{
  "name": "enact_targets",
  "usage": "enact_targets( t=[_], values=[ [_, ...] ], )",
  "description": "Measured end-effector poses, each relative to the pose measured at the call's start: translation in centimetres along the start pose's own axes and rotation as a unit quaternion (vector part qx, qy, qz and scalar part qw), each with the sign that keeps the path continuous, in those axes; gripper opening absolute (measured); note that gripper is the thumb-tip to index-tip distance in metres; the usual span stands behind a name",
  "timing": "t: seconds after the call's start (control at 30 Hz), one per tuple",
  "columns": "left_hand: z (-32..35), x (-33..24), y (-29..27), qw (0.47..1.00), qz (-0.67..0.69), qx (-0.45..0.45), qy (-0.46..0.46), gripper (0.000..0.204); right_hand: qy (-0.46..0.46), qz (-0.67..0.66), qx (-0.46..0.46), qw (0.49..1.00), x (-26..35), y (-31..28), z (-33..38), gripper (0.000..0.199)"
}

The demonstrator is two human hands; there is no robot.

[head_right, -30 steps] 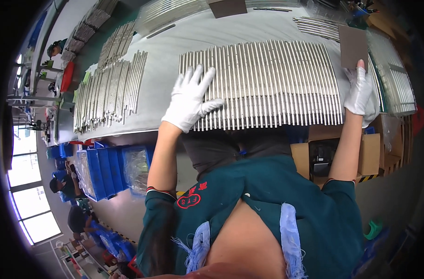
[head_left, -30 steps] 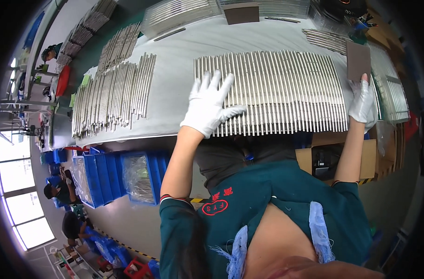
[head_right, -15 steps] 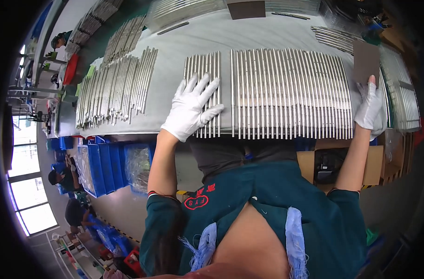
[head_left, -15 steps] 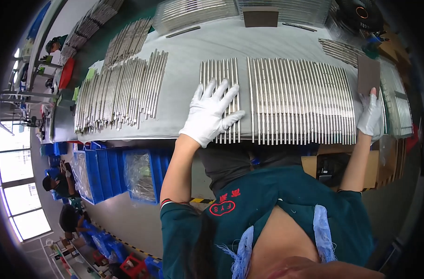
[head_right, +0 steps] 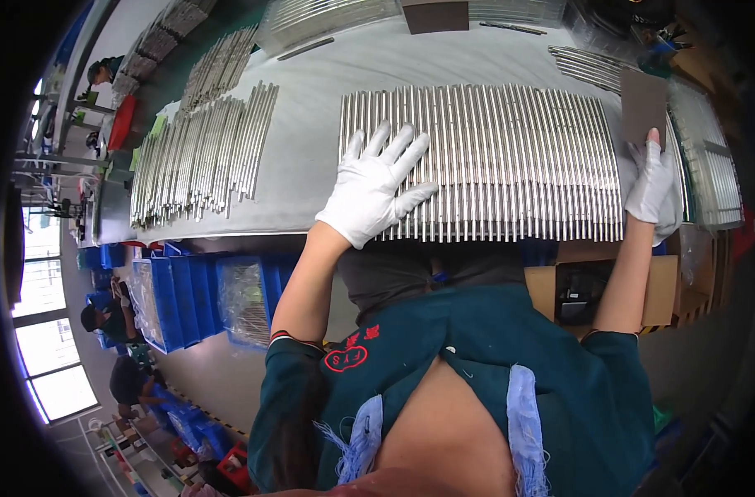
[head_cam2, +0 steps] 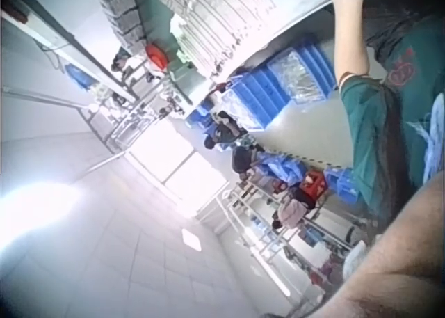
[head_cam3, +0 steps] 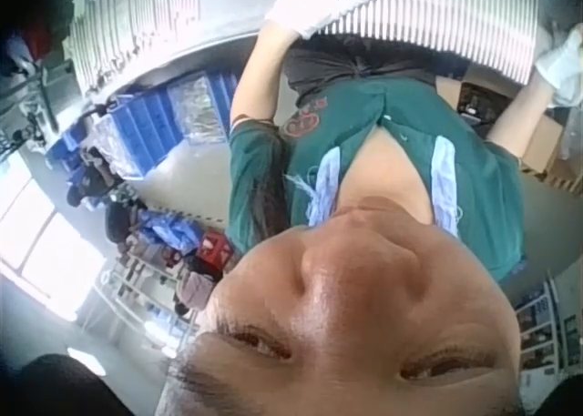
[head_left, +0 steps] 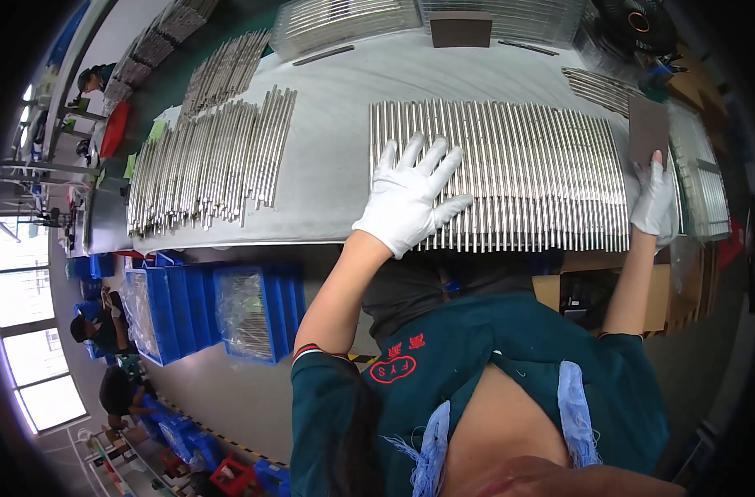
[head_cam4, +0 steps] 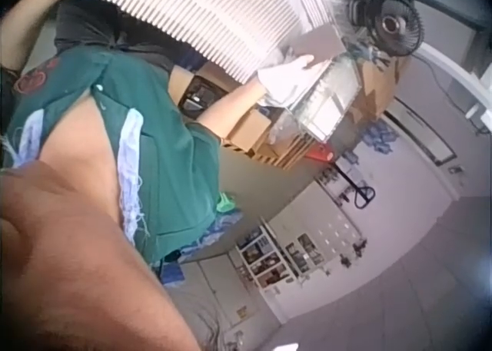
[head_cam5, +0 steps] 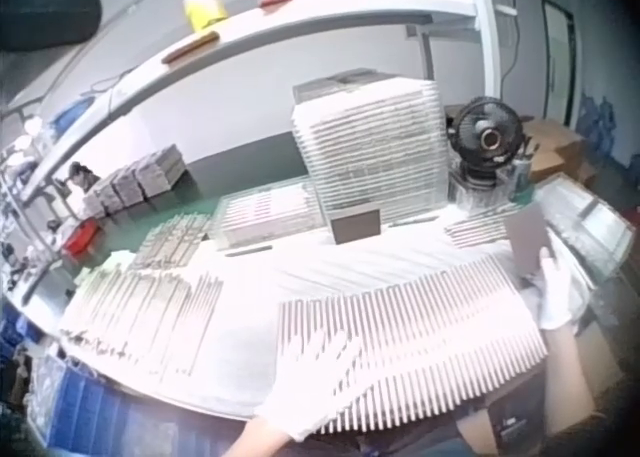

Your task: Polishing or deburring the ends of small metal rods using a sanding block on a factory workbench.

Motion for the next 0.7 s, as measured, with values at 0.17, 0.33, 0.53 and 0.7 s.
enact_targets(
  t=[0.17, 0.33, 0.53, 0.7],
  values=[
    [1.0, 1.2, -0.7, 1.0, -0.015, 0.003, -0.016, 0.07, -0.004, -0.003, -0.001, 1.0, 0.0, -0.1, -0.1, 0.051],
    [3.1, 4.2, -1.4, 0.997, -0.007, -0.01, -0.074, 0.073, -0.001, -0.016, -0.022, 1.0, 0.4, 0.7, 0.7, 0.047],
    [2.5, 3.4, -2.9, 0.991, -0.056, 0.037, -0.119, 0.083, -0.01, -0.035, -0.02, 0.999, 0.4, 0.4, 0.9, 0.047],
    [-2.5, -3.9, -0.5, 0.999, -0.011, 0.012, 0.051, 0.094, -0.004, -0.046, -0.025, 0.999, 0.8, 1.4, 0.9, 0.043]
  ],
)
Point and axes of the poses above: each hand's wrist, its own z-axis away from the middle knuckle, its own y-axis out of the palm, x = y × z, the point moved 3 cm from there along -z, towards the middle knuckle, and after that the axes turned 8 degrees about x, right-handed, at the moved point
